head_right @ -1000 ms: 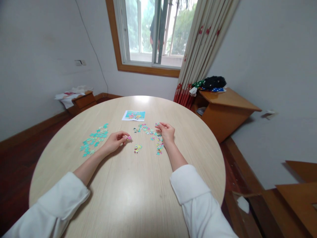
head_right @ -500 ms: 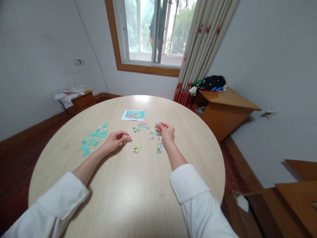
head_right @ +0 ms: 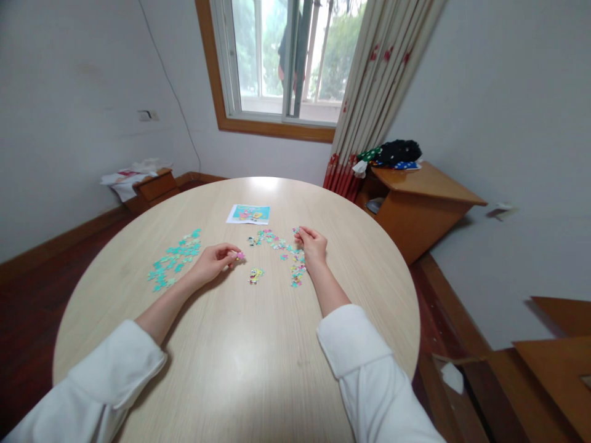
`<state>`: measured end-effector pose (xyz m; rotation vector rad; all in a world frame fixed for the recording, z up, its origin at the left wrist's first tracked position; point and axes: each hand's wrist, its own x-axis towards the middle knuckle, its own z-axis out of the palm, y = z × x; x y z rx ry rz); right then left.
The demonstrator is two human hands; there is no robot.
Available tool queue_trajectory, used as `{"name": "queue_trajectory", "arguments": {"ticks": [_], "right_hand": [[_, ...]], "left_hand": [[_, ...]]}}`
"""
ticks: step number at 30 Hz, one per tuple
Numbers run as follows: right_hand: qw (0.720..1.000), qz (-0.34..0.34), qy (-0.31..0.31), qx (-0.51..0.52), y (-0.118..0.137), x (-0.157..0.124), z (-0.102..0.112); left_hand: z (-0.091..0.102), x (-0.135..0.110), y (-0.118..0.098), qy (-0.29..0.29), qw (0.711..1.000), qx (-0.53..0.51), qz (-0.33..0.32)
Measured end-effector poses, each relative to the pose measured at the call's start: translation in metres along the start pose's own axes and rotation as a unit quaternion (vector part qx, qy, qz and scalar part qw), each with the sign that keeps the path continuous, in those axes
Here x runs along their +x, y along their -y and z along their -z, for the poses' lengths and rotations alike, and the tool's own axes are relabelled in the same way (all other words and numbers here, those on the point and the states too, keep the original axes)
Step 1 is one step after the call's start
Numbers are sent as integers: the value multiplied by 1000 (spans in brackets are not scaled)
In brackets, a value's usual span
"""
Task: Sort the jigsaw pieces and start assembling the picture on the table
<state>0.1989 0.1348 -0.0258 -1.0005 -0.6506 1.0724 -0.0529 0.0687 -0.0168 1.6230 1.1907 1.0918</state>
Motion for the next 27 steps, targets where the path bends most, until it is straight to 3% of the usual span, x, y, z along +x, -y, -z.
{"name": "queue_trajectory", "arguments": {"ticks": [20,27], "right_hand": [[984,99,60,-132,-7,4,7],[982,93,54,-152,-2,-2,3]], "left_hand": [[0,-1,-2,6,1000,22,11],[0,-1,-3,3,1000,21,20]]}}
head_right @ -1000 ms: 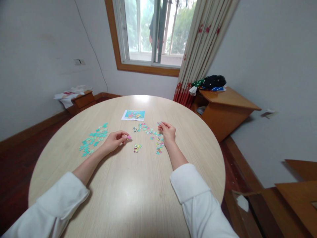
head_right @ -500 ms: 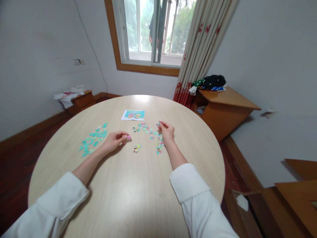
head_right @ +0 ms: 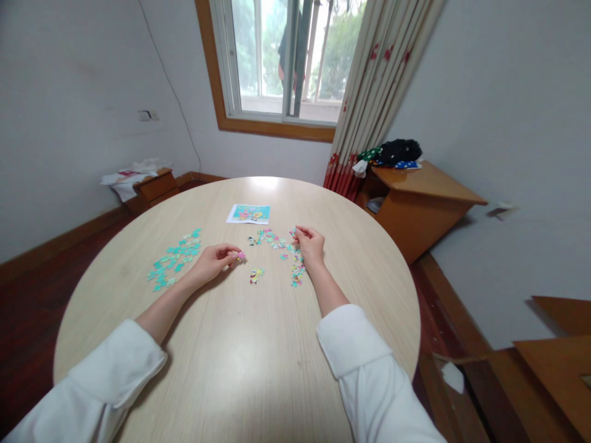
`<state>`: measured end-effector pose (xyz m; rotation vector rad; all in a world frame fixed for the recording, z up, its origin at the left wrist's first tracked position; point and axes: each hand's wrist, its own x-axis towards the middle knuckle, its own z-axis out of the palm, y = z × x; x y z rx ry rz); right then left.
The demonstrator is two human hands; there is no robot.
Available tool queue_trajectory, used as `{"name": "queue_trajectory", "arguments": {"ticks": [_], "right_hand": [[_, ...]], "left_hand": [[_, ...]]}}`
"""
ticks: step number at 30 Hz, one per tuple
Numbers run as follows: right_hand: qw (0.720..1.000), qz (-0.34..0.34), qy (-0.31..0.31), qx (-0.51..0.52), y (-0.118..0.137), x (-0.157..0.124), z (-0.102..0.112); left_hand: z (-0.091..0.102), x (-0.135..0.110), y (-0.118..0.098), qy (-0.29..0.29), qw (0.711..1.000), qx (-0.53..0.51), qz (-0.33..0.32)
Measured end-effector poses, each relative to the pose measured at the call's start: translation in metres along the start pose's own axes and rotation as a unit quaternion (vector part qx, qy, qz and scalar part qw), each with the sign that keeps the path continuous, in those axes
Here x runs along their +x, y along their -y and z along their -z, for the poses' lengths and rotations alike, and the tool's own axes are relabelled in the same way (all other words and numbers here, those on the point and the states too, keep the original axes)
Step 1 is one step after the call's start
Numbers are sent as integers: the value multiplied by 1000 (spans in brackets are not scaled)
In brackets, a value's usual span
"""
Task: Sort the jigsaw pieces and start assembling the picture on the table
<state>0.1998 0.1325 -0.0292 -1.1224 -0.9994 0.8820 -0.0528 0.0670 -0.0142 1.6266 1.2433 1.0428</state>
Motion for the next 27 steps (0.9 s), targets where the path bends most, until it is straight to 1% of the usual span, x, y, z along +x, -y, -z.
{"name": "queue_trajectory", "arguments": {"ticks": [4,9,13,27], "right_hand": [[1000,-9,1,7,3,-3,-3],[1000,0,15,-1,5,-5,-4],[1000,8,21,-16,3,-5,-4],[999,20,28,-24,-1,-5,-6]], "left_hand": [[0,0,0,-1,1000,4,1],[0,1,1,2,1000,1,-6],[0,0,1,2,1000,7,-7],[0,0,2,2,1000,-9,2]]}}
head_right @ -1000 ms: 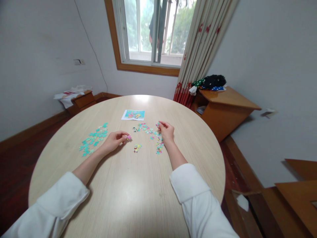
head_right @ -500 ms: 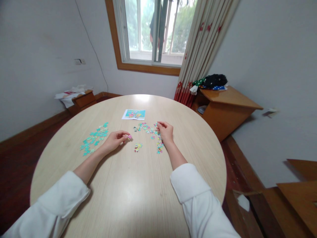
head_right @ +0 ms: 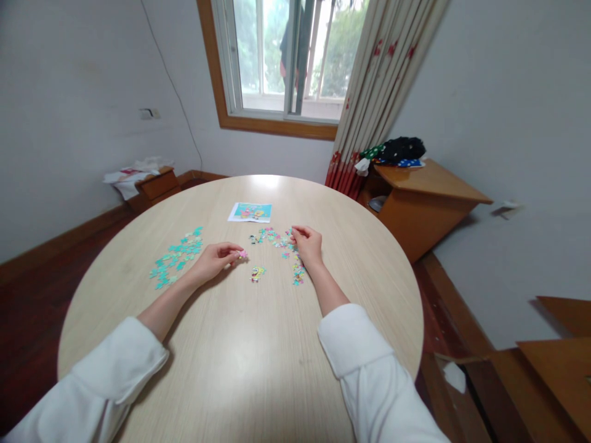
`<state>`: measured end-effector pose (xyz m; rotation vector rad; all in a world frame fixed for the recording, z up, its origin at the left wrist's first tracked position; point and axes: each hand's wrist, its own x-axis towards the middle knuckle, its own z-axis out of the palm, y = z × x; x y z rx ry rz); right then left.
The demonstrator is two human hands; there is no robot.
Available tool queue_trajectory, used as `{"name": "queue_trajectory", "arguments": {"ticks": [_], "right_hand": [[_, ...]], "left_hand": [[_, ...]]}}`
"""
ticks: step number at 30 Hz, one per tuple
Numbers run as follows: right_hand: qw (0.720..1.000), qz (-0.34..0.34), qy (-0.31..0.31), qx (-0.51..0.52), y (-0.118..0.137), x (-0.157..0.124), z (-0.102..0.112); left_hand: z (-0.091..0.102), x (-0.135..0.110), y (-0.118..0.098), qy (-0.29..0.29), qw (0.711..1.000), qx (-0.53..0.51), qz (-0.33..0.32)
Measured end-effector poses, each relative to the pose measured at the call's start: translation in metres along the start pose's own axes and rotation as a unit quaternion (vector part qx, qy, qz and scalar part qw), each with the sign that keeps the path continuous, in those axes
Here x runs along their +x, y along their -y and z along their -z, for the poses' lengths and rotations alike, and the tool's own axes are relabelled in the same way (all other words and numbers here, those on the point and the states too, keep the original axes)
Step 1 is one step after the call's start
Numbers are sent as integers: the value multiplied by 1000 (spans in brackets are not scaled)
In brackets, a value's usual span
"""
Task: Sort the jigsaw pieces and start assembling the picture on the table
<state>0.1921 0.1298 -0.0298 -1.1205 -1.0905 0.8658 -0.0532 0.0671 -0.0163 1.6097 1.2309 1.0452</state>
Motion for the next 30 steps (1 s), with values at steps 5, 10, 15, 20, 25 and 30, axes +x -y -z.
{"name": "queue_trajectory", "arguments": {"ticks": [5,10,15,20,25,30], "right_hand": [[1000,4,4,0,3,-1,0],[1000,-4,6,0,5,-2,-1],[1000,-7,10,7,4,-2,-1],[1000,-5,13,3,3,-1,-1],[1000,-1,8,-3,4,-2,-1],[1000,1,9,1,5,-2,-1]], "left_hand": [[1,-1,-1,3,1000,2,3],[0,0,-1,3,1000,-3,0],[0,-1,-2,5,1000,-7,5],[0,-2,-4,14,1000,-16,7],[1,-2,-3,22,999,-23,9],[2,-2,-3,27,999,-18,6]]}}
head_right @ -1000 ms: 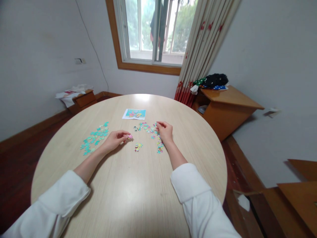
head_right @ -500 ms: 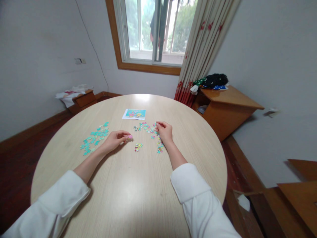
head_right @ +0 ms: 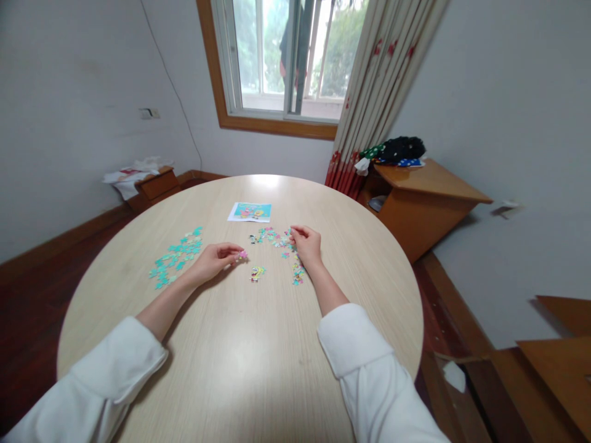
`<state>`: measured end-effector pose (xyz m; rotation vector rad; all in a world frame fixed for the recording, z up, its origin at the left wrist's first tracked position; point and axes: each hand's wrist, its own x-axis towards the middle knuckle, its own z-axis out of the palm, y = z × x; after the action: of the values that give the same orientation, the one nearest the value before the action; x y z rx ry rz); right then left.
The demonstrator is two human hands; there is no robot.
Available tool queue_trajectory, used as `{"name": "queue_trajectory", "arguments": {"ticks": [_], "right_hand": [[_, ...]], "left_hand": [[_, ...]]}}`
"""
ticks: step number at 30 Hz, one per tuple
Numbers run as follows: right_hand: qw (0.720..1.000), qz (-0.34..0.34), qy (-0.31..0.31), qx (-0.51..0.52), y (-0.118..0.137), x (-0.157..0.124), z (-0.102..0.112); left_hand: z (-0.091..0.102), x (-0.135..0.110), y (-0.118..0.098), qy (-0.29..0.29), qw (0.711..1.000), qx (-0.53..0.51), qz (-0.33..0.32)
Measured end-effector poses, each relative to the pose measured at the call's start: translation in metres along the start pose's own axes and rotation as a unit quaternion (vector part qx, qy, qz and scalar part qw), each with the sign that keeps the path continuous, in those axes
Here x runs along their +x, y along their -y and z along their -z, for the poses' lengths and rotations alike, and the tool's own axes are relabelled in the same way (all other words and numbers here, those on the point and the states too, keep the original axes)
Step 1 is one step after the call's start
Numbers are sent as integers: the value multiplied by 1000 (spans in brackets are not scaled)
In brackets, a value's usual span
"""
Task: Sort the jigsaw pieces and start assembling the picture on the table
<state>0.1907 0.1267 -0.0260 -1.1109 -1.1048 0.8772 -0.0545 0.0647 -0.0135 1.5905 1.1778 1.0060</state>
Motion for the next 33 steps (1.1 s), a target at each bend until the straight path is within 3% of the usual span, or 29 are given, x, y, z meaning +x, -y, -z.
{"name": "queue_trajectory", "arguments": {"ticks": [33], "right_hand": [[1000,6,-1,-10,-1,1,1]], "left_hand": [[0,-2,-7,18,999,27,-17]]}}
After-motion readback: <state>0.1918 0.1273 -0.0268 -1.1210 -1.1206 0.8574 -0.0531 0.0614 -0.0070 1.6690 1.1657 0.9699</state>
